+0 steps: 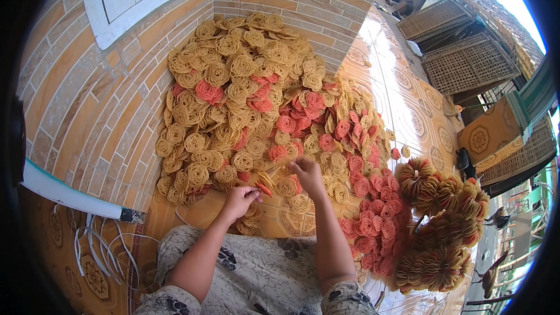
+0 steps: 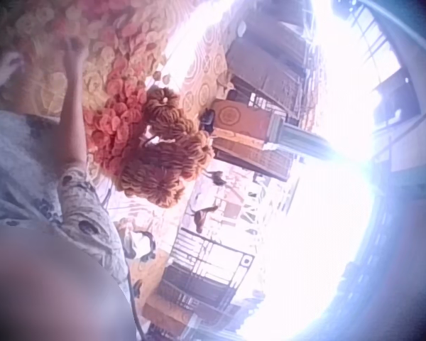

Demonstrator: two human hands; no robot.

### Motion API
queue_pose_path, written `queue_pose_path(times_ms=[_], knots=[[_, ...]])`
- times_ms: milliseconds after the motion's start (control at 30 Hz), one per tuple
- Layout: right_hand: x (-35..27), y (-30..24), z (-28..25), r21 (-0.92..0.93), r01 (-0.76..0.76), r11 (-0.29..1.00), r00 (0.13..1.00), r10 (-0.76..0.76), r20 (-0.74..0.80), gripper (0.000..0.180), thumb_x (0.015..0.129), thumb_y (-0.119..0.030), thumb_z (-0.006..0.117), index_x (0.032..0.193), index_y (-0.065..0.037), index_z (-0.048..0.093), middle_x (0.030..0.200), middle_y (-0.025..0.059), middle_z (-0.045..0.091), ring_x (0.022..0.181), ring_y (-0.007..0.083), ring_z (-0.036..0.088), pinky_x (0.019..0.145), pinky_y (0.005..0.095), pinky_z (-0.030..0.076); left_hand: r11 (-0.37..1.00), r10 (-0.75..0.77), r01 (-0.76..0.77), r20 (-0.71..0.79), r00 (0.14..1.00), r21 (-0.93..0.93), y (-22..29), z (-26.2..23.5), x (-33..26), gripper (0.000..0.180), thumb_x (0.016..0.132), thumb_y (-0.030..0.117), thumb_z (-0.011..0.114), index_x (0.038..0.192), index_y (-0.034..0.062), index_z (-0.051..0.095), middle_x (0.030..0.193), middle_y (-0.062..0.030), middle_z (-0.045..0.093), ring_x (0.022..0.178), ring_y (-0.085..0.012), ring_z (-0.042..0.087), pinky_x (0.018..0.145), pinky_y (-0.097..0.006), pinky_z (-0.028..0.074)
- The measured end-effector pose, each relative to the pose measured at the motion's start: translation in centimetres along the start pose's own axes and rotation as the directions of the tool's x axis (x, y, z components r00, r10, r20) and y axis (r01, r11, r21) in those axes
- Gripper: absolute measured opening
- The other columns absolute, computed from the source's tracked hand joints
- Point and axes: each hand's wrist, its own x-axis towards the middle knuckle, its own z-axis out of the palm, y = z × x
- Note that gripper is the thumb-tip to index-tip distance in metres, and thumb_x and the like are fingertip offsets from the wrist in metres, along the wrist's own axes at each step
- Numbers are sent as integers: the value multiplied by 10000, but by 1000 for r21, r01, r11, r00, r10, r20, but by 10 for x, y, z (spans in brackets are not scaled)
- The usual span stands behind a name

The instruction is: The person sits on a tiled floor and repeatedly picks up small, pre-formed circular items in yellow and pink. They insert a thin stick into each item and place the assembled unit into a growing vertical bundle. The process is repeated continuously throughout the clip.

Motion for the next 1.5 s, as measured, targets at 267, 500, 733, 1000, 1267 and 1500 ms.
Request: queue_pose_path(times_ms=[267, 500, 733, 1000, 1267, 1500], knots=[[-10, -20, 9, -138, 81, 987, 997, -82, -2, 277, 923, -229, 640, 967, 45, 635, 795, 8, 652, 706, 58, 553, 652, 233, 449, 996, 24, -24, 7, 1000, -81, -6, 3, 2, 216, 942, 172, 573, 1019, 3, 684, 815, -52, 717, 724, -81, 614, 694, -253, 454], [-16, -2, 6, -726, 310, 613, 940, -312, 138, 284, 810, -340, 716, 942, -89, 698, 815, 110, 667, 737, 251, 642, 711, 364, 499, 996, -17, 16, -9, 1000, -87, -5, 2, 2, 211, 943, 161, 570, 1041, 9, 679, 807, -42, 712, 730, -77, 600, 692, -249, 452], [-2, 15, 2, -334, 52, 941, 997, -68, -36, 230, 847, -167, 701, 1000, -2, 657, 801, 67, 682, 696, 123, 604, 660, 249, 465, 998, -30, 31, 7, 1000, -58, -5, 3, 2, 208, 934, 176, 588, 1016, 14, 689, 800, -35, 712, 720, -69, 594, 675, -243, 445], [-7, -13, 6, -12, 77, 997, 996, -77, -34, 196, 910, -147, 646, 955, 44, 637, 800, 31, 664, 705, 67, 577, 634, 211, 441, 997, 41, -42, -10, 999, -72, -4, 4, 0, 240, 925, 219, 595, 1014, 19, 693, 777, -49, 717, 631, -99, 594, 624, -255, 450], [-9, -21, 8, 24, 89, 996, 996, -89, -15, 168, 909, -124, 643, 954, 37, 633, 826, 46, 670, 744, 87, 608, 684, 224, 478, 963, 51, -44, 22, 998, -266, -6, 5, 3, 254, 945, 190, 572, 1052, -17, 672, 846, -57, 718, 720, -111, 625, 684, -253, 470], [-8, -13, 3, 161, 187, 969, 965, -211, 153, 167, 899, -141, 645, 978, 5, 659, 902, 97, 685, 849, 117, 623, 741, 286, 493, 766, -222, 359, 305, 926, -534, 3, -7, -2, 229, 950, 159, 564, 1086, 8, 669, 828, -7, 682, 741, -103, 596, 763, -254, 463]])
